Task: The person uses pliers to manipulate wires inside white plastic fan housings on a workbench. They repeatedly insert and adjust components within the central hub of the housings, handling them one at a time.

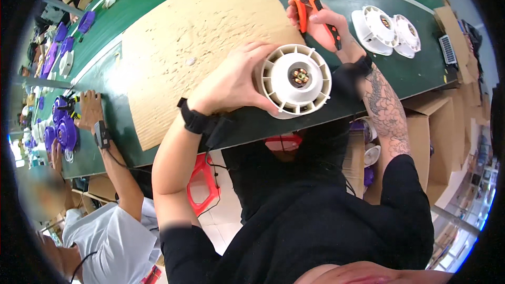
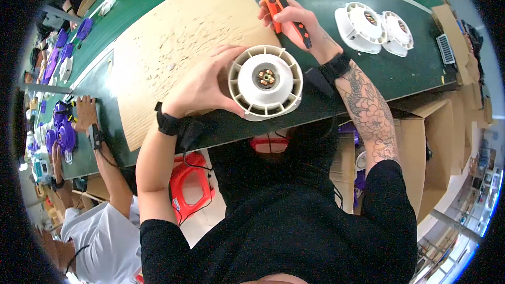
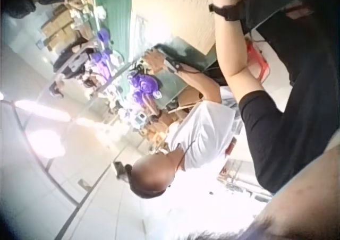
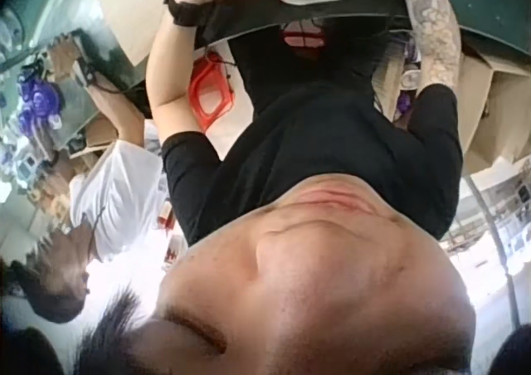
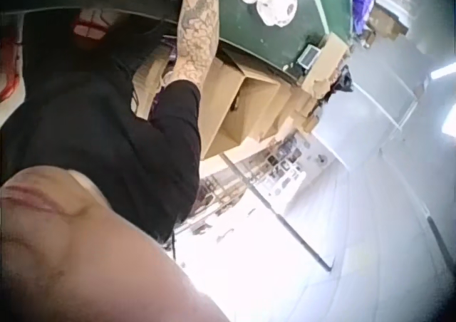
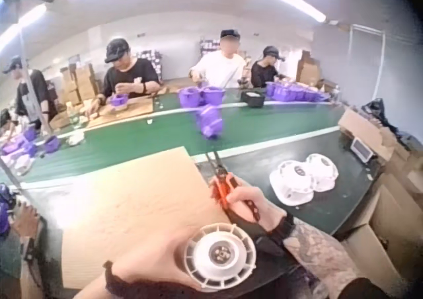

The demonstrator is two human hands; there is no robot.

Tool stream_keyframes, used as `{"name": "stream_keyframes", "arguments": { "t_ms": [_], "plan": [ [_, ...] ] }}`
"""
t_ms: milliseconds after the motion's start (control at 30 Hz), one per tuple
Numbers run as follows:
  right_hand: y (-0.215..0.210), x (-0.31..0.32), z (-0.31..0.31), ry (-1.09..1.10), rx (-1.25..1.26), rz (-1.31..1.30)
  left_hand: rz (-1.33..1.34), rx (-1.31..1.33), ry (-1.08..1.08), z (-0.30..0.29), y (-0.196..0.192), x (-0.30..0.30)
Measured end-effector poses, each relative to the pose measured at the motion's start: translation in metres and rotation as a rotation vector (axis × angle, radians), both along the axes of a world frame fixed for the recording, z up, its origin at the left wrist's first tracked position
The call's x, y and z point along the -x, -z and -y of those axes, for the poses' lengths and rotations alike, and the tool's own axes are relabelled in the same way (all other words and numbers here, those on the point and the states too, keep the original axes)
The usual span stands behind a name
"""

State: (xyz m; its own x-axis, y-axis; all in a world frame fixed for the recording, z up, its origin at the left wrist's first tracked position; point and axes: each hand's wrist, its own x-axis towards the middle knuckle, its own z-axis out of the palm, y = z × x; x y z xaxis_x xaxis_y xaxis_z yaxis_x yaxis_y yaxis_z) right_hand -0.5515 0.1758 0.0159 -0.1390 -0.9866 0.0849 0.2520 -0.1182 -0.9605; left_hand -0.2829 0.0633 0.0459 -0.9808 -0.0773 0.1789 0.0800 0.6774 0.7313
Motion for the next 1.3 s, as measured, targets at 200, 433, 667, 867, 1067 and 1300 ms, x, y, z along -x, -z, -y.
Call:
{"name": "stream_keyframes", "arguments": {
  "t_ms": [200,433,667,867,1067,1300],
  "plan": [
    [-0.015,0.022,-0.003,-0.090,-0.055,0.014,-0.071,-0.015,-0.160,0.029,0.021,-0.005],
    [-0.009,0.035,-0.018,0.055,-0.085,-0.268,0.058,0.224,-0.446,0.035,0.025,-0.003],
    [-0.014,-0.001,-0.012,0.001,-0.032,0.020,-0.040,-0.080,-0.385,0.041,0.033,0.002],
    [-0.004,-0.019,-0.006,-0.086,0.111,0.189,-0.291,-0.663,-0.176,0.043,0.026,-0.003],
    [-0.010,-0.025,-0.006,-0.178,0.023,0.155,-0.297,-0.942,-0.368,0.044,0.016,-0.003],
    [-0.056,-0.027,-0.021,-0.173,-0.263,-0.147,-0.272,-1.036,-0.611,0.069,0.024,-0.017]
  ]
}}
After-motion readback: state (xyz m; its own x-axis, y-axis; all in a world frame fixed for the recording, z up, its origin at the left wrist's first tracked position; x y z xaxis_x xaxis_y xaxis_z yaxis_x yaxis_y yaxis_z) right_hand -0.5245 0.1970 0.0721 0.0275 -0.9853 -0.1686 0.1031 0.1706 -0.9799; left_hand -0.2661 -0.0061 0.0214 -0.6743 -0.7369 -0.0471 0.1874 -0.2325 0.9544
